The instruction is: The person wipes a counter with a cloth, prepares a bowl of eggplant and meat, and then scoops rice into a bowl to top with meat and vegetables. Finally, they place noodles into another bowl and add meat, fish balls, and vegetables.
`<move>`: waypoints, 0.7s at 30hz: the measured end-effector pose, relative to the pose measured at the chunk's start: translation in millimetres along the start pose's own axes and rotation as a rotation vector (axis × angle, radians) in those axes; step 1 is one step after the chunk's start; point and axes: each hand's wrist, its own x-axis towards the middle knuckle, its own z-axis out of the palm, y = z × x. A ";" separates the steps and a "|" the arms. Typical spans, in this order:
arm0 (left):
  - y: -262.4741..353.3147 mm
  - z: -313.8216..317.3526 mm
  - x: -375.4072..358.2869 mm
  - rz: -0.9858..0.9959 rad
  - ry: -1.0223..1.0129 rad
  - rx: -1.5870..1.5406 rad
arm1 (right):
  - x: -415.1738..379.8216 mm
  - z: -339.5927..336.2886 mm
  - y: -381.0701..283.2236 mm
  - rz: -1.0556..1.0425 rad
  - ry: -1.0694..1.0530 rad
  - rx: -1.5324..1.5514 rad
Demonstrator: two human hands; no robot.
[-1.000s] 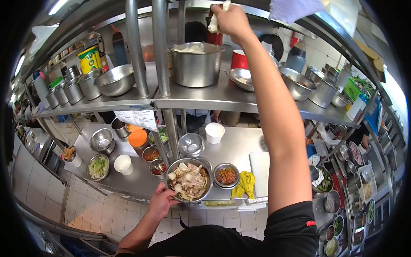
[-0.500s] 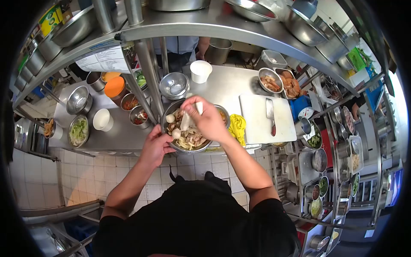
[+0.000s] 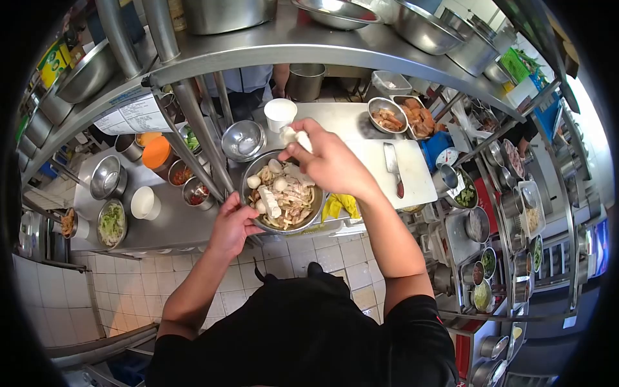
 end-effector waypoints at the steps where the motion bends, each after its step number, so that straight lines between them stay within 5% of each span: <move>1: 2.0 1.2 -1.9 -0.001 0.003 0.011 | -2.4 -4.6 1.0 0.016 0.002 -0.033; 6: -0.3 2.6 -3.0 0.014 -0.014 -0.007 | -23.5 -0.6 13.1 -0.065 -0.004 -0.192; 8: -0.8 2.7 -2.2 0.023 -0.017 -0.002 | -28.4 4.0 27.6 -0.335 0.017 -0.465; 10: -2.3 7.4 -5.8 0.006 -0.008 -0.039 | -32.7 5.3 23.0 -0.283 0.117 -0.482; 12: -4.7 7.2 -6.7 -0.036 0.026 -0.037 | -20.9 -12.4 -21.6 -0.152 0.211 -0.392; 14: -9.0 10.2 -11.5 -0.051 0.034 -0.046 | 7.6 -40.7 -51.8 -0.426 0.377 -0.411; 19: -34.6 9.7 -19.9 -0.072 0.057 -0.088 | 89.2 -96.9 -192.9 -0.536 0.411 -0.333; 20: -39.5 11.1 -22.8 -0.065 0.073 -0.098 | 124.2 -104.1 -205.2 -0.622 0.503 -0.432; 21: -43.5 13.4 -26.1 -0.051 0.068 -0.101 | 178.3 -115.9 -213.5 -0.660 0.372 -0.722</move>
